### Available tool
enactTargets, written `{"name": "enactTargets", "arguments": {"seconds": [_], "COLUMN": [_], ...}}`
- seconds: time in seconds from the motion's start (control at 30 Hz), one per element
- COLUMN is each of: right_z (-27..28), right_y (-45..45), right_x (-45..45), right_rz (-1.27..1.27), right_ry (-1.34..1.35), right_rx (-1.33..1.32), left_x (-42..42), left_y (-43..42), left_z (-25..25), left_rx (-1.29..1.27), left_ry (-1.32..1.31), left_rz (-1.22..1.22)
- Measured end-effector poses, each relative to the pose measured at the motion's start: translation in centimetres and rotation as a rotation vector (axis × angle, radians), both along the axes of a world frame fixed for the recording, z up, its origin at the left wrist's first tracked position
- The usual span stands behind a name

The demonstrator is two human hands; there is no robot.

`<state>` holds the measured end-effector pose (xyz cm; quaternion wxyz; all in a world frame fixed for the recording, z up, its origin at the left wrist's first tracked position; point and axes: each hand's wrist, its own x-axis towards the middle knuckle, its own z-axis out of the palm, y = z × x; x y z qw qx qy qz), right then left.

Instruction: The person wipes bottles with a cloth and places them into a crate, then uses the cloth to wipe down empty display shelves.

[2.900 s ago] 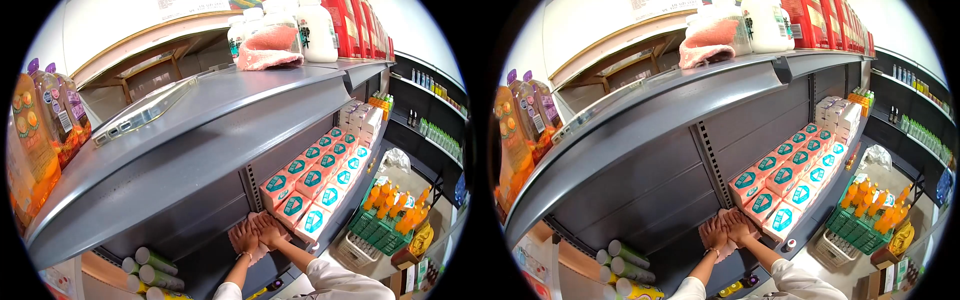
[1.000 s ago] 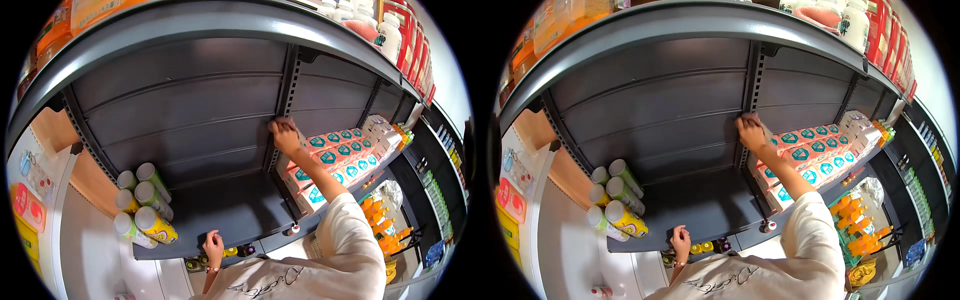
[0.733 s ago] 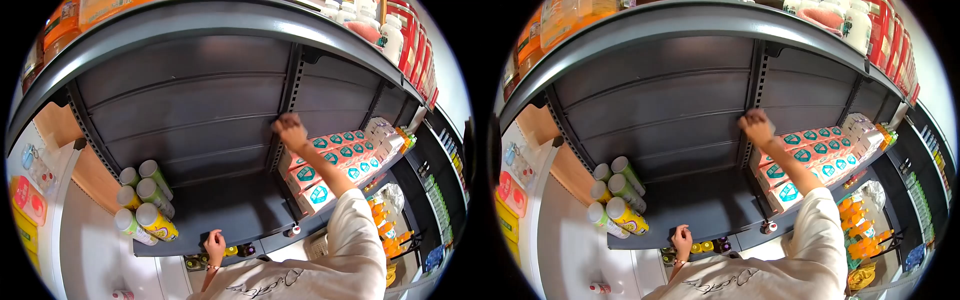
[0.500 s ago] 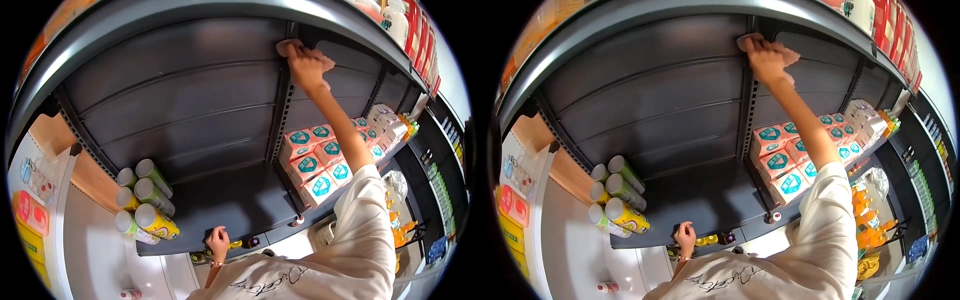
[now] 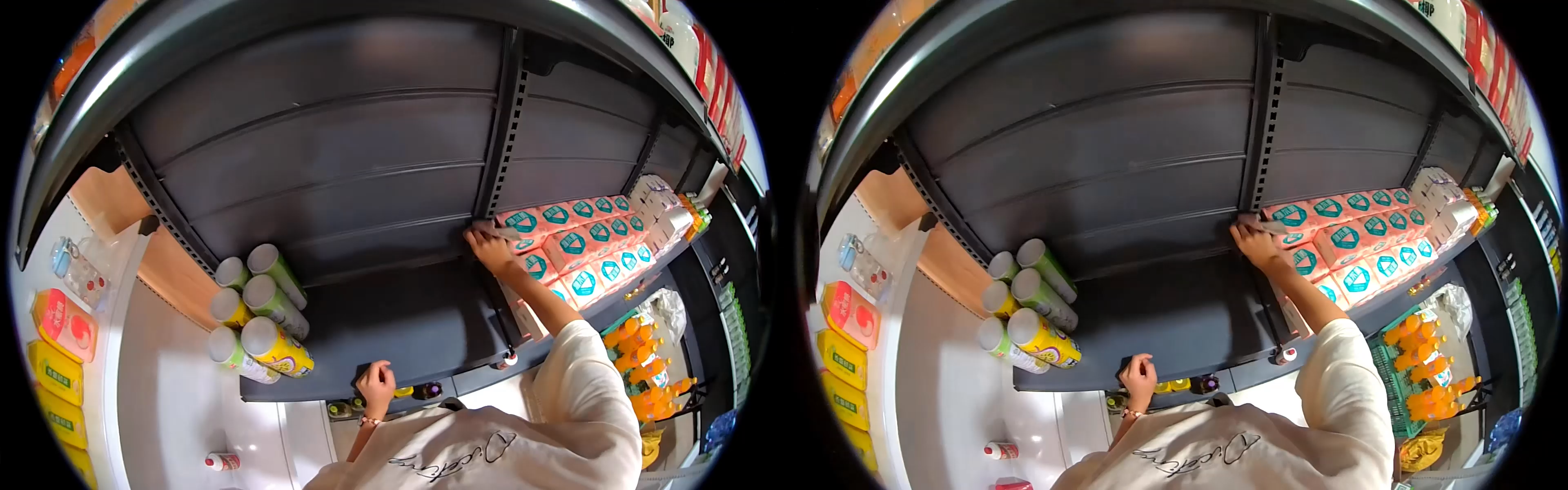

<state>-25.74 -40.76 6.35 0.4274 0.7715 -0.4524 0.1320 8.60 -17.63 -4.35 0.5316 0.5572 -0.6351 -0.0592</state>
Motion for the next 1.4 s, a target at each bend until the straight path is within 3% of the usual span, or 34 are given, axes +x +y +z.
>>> {"name": "enactTargets", "arguments": {"seconds": [0.07,0.27,0.33,0.43,0.53,0.67,0.7,0.77,0.83,0.9,0.93,0.97,1.03,1.13,1.23,1.3,1.37,1.4], "right_z": [-1.7,-8.7,-8.0,-4.8,-2.1,0.1,2.4,5.2,6.1,8.2,5.8,4.4,4.4,4.4,-0.3,-1.0,-8.1,-7.5], "right_y": [0.0,-1.0,-1.4,-1.8,1.0,2.6,4.4,6.9,9.1,11.9,11.2,11.0,12.0,13.5,12.3,13.4,12.4,13.9], "right_x": [0.3,0.3,0.5,2.3,2.0,3.5,4.4,5.1,5.9,6.9,6.4,6.4,7.5,8.8,8.9,10.6,8.9,9.0], "right_rz": [0.000,-0.141,-0.173,-0.413,-0.228,0.419,0.402,0.498,0.564,0.448,0.708,0.702,0.954,0.844,0.826,0.205,0.111,0.136], "right_ry": [0.027,-0.009,0.027,0.154,-0.019,-1.326,-1.675,-2.004,-2.238,-2.432,-2.449,-2.545,-2.639,-2.760,-2.684,-2.412,-2.251,-2.218], "right_rx": [0.018,0.463,0.515,0.781,0.762,0.663,0.883,1.137,1.246,1.320,1.465,1.578,1.724,1.779,1.840,1.204,0.879,0.705], "left_x": [0.2,0.1,-0.2,-0.2,0.0,-0.6,-0.7,-0.8,-0.9,-1.2,-1.5,-1.7,-1.8,-3.7,-4.9,-5.3,-5.0,-4.5], "left_y": [-0.1,0.0,-0.2,-0.2,0.2,-0.2,0.0,-0.2,-0.4,-0.4,-0.6,-0.9,-1.7,-3.6,-5.4,-6.3,-5.9,-6.2], "left_z": [0.2,0.3,0.3,0.3,0.0,0.3,0.8,0.2,0.2,0.5,0.7,0.9,2.4,4.6,4.7,3.8,2.6,0.7], "left_rx": [0.008,-0.029,-0.015,-0.016,-0.030,0.008,0.034,0.024,0.031,0.133,0.192,0.247,0.450,0.595,0.790,0.955,1.020,1.028], "left_ry": [0.004,-0.035,-0.044,-0.065,-0.051,-0.023,-0.027,-0.036,-0.049,0.014,0.099,0.183,0.507,0.956,1.240,1.420,1.474,1.507], "left_rz": [-0.007,-0.017,-0.026,-0.036,-0.024,-0.003,-0.008,-0.013,-0.006,-0.035,-0.054,-0.070,-0.300,-0.550,-0.737,-0.791,-0.667,-0.622]}}
